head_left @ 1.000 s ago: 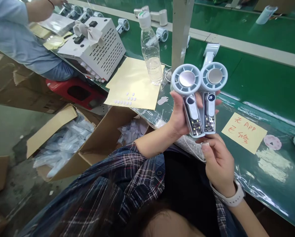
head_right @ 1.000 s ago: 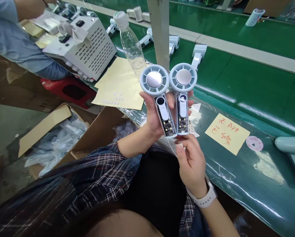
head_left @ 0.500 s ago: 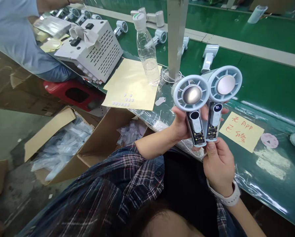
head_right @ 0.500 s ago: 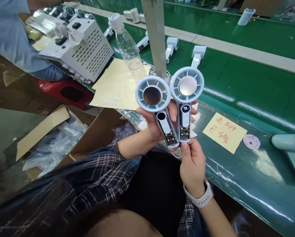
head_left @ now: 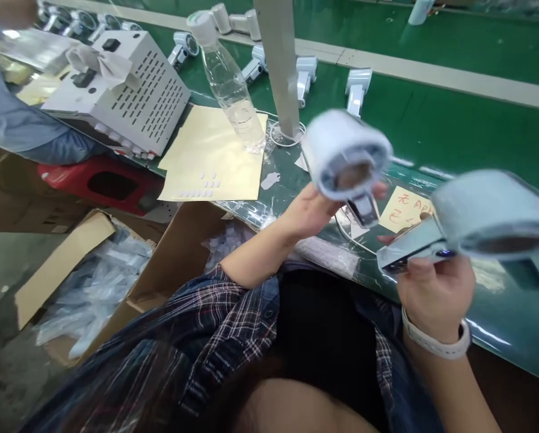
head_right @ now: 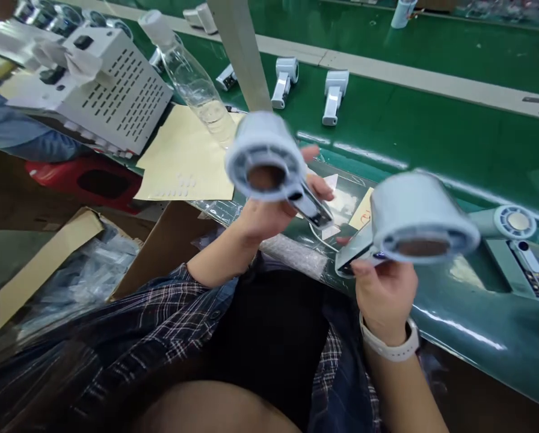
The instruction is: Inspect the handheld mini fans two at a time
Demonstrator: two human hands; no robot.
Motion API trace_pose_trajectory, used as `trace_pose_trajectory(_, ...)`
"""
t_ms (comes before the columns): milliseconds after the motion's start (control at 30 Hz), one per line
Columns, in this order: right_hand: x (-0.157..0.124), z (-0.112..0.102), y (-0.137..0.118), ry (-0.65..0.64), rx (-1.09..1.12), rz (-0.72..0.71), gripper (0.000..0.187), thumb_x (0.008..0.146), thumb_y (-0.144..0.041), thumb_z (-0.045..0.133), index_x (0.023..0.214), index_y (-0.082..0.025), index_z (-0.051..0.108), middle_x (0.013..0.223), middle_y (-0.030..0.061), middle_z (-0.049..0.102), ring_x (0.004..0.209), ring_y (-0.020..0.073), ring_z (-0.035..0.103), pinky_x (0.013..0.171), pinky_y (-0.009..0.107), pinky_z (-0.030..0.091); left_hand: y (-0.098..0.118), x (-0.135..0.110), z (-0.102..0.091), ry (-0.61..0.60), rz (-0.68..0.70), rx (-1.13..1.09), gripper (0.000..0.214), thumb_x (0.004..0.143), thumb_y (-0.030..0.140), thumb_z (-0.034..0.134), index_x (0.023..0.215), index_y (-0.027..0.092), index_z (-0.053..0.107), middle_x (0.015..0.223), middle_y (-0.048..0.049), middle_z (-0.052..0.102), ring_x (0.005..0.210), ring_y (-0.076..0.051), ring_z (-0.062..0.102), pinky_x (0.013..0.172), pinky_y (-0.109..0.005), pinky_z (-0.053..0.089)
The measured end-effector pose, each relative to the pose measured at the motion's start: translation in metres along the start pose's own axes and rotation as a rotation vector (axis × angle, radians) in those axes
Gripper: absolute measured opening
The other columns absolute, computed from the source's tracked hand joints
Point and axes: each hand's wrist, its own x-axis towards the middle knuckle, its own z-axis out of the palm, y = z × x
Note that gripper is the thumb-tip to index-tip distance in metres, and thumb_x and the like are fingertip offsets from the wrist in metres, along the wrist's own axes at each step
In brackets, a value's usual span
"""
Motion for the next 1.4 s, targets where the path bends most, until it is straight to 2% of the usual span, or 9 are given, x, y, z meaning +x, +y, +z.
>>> trace_pose_trajectory(67, 0.003, 0.001, -0.005, 0.008, 0.120, 0.038, 0.036, 0.091, -0.053, 0.087, 0.112, -0.027, 0.075, 0.089, 0.0023, 0.072, 0.075, 0.0202, 0.068, 0.069, 0.038, 0.062, -0.006, 0.002, 0.004, -0.015, 0.003, -0.098, 0.071, 0.082, 0.082, 0.075, 0.122, 0.024, 0.066, 0.101, -0.0045, 0.068, 0.094, -0.022, 0.071, 0.092, -0.045, 0.065)
trace_pose_trajectory(133, 0.006, 0.001, -0.012, -0.019, 0.205, 0.111, 0.035, 0.091, -0.049, 0.086, 0.115, -0.025, 0.075, 0.097, 0.0040, 0.075, 0.079, 0.0196, 0.071, 0.067, 0.033, 0.062, -0.012, 0.002, 0.009, -0.066, -0.034, -0.146, 0.072, 0.079, 0.069, 0.084, 0.128, 0.024, 0.057, 0.101, -0.0020, 0.065, 0.086, -0.018, 0.068, 0.082, -0.040, 0.064)
trace_pose_trajectory(233, 0.008, -0.003, -0.018, -0.032, 0.249, 0.138, 0.034, 0.087, -0.039, 0.088, 0.115, -0.024, 0.076, 0.109, 0.0058, 0.078, 0.088, 0.0197, 0.074, 0.073, 0.031, 0.064, -0.020, -0.003, 0.016, -0.145, -0.066, -0.136, 0.072, 0.073, 0.042, 0.094, 0.124, 0.026, 0.047, 0.104, 0.0001, 0.062, 0.083, -0.015, 0.066, 0.076, -0.034, 0.060)
trace_pose_trajectory(300, 0.006, -0.007, -0.020, -0.047, 0.255, 0.131, 0.031, 0.087, -0.036, 0.087, 0.114, -0.024, 0.077, 0.106, 0.0050, 0.078, 0.086, 0.0187, 0.074, 0.074, 0.030, 0.065, -0.023, -0.006, 0.019, -0.203, -0.052, -0.124, 0.065, 0.078, 0.037, 0.090, 0.121, 0.026, 0.043, 0.104, 0.0008, 0.061, 0.081, -0.014, 0.065, 0.075, -0.034, 0.058)
trace_pose_trajectory(400, 0.001, -0.009, -0.021, -0.082, 0.262, 0.134, 0.028, 0.091, -0.037, 0.084, 0.115, -0.024, 0.077, 0.107, 0.0053, 0.078, 0.086, 0.0195, 0.075, 0.072, 0.031, 0.066, -0.023, -0.006, 0.022, -0.288, -0.031, -0.091, 0.059, 0.083, 0.036, 0.087, 0.120, 0.026, 0.041, 0.105, 0.0002, 0.061, 0.082, -0.014, 0.067, 0.075, -0.035, 0.059)
trace_pose_trajectory(533, 0.001, -0.007, -0.024, -0.109, 0.257, 0.134, 0.026, 0.094, -0.038, 0.082, 0.115, -0.024, 0.077, 0.107, 0.0056, 0.077, 0.084, 0.0195, 0.073, 0.067, 0.031, 0.064, -0.016, -0.006, 0.025, -0.270, -0.050, -0.003, 0.066, 0.078, 0.041, 0.093, 0.118, 0.025, 0.043, 0.103, -0.0008, 0.062, 0.086, -0.017, 0.068, 0.076, -0.035, 0.059)
trace_pose_trajectory(767, 0.004, -0.009, -0.021, -0.135, 0.326, 0.239, 0.043, 0.086, -0.048, 0.083, 0.121, -0.023, 0.077, 0.112, 0.0084, 0.075, 0.092, 0.0233, 0.072, 0.077, 0.037, 0.065, -0.012, -0.007, 0.027, -0.349, -0.113, -0.015, 0.063, 0.085, 0.043, 0.089, 0.121, 0.025, 0.041, 0.104, -0.0016, 0.065, 0.087, -0.019, 0.072, 0.081, -0.039, 0.063)
trace_pose_trajectory(1200, 0.001, -0.006, -0.019, -0.058, 0.278, 0.287, 0.041, 0.082, -0.044, 0.087, 0.116, -0.022, 0.078, 0.111, 0.0092, 0.078, 0.088, 0.0238, 0.074, 0.071, 0.036, 0.066, -0.021, -0.007, 0.023, -0.263, -0.129, -0.011, 0.069, 0.076, 0.046, 0.094, 0.119, 0.023, 0.045, 0.106, -0.0024, 0.063, 0.088, -0.018, 0.069, 0.084, -0.039, 0.061)
trace_pose_trajectory(1400, 0.001, -0.002, -0.016, 0.004, 0.257, 0.263, 0.029, 0.086, -0.044, 0.084, 0.104, -0.023, 0.077, 0.090, 0.0045, 0.076, 0.067, 0.0182, 0.068, 0.051, 0.028, 0.057, -0.023, -0.005, 0.023, -0.147, -0.114, -0.024, 0.061, 0.084, 0.054, 0.083, 0.118, 0.024, 0.043, 0.095, 0.0026, 0.059, 0.073, -0.013, 0.063, 0.069, -0.033, 0.057)
